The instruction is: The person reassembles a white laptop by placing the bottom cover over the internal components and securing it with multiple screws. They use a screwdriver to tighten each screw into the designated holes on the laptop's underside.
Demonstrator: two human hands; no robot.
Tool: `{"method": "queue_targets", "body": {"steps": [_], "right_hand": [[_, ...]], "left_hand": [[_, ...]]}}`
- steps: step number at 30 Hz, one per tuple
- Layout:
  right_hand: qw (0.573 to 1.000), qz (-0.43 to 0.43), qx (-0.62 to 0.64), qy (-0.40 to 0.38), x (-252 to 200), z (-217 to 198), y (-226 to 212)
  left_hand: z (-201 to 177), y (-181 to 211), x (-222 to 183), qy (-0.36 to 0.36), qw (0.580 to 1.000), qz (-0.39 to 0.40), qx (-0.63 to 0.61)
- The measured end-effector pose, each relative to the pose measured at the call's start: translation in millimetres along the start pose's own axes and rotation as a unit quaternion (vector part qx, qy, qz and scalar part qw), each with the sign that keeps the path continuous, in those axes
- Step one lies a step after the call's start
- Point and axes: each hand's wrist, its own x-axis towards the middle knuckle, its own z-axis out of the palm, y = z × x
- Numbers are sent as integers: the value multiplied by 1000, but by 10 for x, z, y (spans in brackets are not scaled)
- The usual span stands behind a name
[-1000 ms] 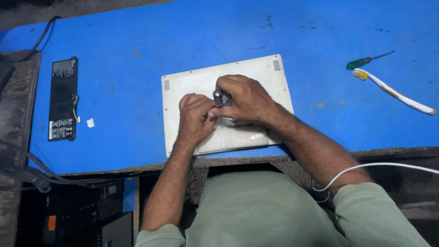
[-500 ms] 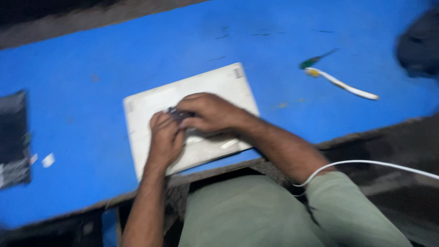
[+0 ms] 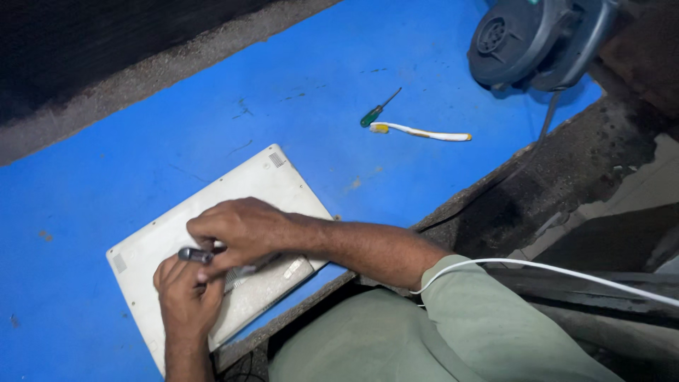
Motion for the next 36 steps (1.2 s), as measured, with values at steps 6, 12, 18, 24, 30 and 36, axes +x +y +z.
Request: {"method": "queue_targets", "body": {"steps": [6, 12, 18, 24, 30, 36], "right_hand": [[992, -99, 68, 23, 20, 55, 46], [995, -69, 65, 27, 7, 7, -5], [999, -30, 27, -3, 3, -16, 18], [990, -109, 92, 16, 3, -25, 1], [1000, -6, 18, -7, -8, 8, -30], [997, -65, 25, 17, -15, 70, 8]], "left_hand": [[60, -124, -19, -55, 998, -13, 10], [38, -72, -24, -35, 998, -58, 9], [35, -42, -4, -48, 998, -24, 29], [28, -24, 24, -45, 999, -12, 27], [47, -31, 13, -52, 997, -48, 21], [83, -90, -23, -43, 999, -13, 18]]}}
